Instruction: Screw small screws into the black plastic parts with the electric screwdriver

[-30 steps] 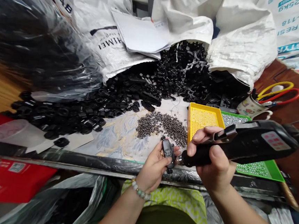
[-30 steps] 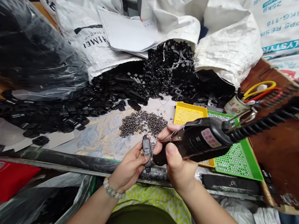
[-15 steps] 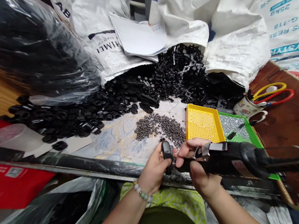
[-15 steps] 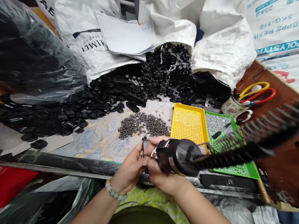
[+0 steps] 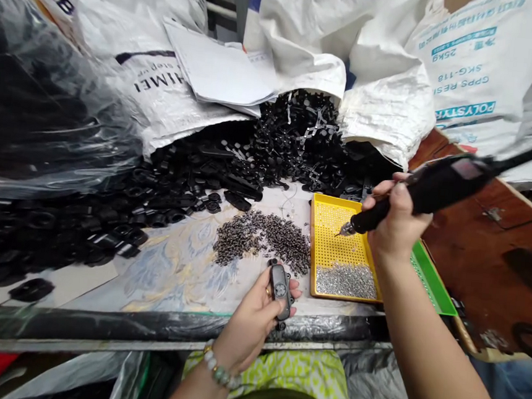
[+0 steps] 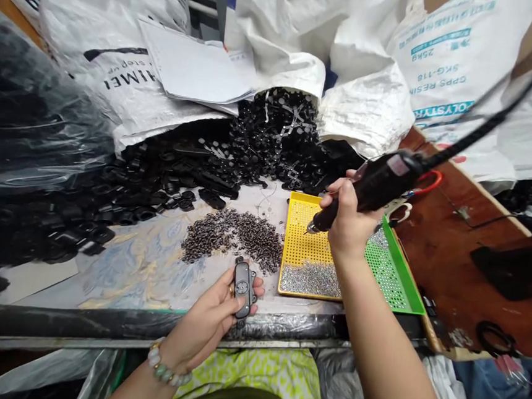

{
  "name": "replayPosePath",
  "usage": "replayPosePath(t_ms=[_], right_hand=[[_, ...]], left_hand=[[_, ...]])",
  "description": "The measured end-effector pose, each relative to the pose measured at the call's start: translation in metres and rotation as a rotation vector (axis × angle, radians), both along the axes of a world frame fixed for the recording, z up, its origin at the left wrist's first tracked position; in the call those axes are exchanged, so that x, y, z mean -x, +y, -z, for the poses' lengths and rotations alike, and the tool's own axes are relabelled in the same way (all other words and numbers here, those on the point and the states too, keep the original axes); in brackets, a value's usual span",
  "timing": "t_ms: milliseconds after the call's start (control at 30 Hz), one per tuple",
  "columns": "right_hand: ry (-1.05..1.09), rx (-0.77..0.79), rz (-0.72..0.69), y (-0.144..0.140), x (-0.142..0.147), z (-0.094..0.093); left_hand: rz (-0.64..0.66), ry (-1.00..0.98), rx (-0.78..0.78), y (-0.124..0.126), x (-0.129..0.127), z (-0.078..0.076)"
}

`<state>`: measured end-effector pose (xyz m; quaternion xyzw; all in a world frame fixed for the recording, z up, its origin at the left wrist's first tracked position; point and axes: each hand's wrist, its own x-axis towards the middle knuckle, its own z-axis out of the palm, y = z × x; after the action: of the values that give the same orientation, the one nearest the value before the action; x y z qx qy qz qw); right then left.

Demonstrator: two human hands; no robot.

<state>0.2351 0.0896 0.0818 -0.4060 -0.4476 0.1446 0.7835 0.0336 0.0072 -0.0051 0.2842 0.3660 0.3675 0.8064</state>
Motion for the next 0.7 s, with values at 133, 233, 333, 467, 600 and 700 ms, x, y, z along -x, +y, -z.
replayPosePath(t_ms=[133, 233, 333, 467, 600, 700], right_hand=[[0.022, 0.045, 0.055, 0.032, -0.029, 0.032], [0.029, 0.061, 0.079, 0.038, -0.035, 0.045], [0.016, 0.099, 0.093, 0.038, -0.035, 0.047], [0.011, 0.096, 0.091, 0.039, -0.034, 0.049], [0.000, 0.098, 0.086, 0.038, -0.035, 0.049], [0.027, 0.056, 0.095, 0.031, -0.034, 0.036]], left_hand=[[0.053, -0.042, 0.004, 0.000, 0.003, -0.001], [0.078, -0.051, 0.016, 0.001, 0.004, -0.003], [0.084, -0.044, 0.039, 0.002, 0.004, -0.004], [0.090, -0.049, 0.038, 0.001, 0.004, -0.004], [0.087, -0.053, 0.019, 0.000, 0.004, -0.002], [0.085, -0.036, 0.010, 0.000, 0.002, -0.002]])
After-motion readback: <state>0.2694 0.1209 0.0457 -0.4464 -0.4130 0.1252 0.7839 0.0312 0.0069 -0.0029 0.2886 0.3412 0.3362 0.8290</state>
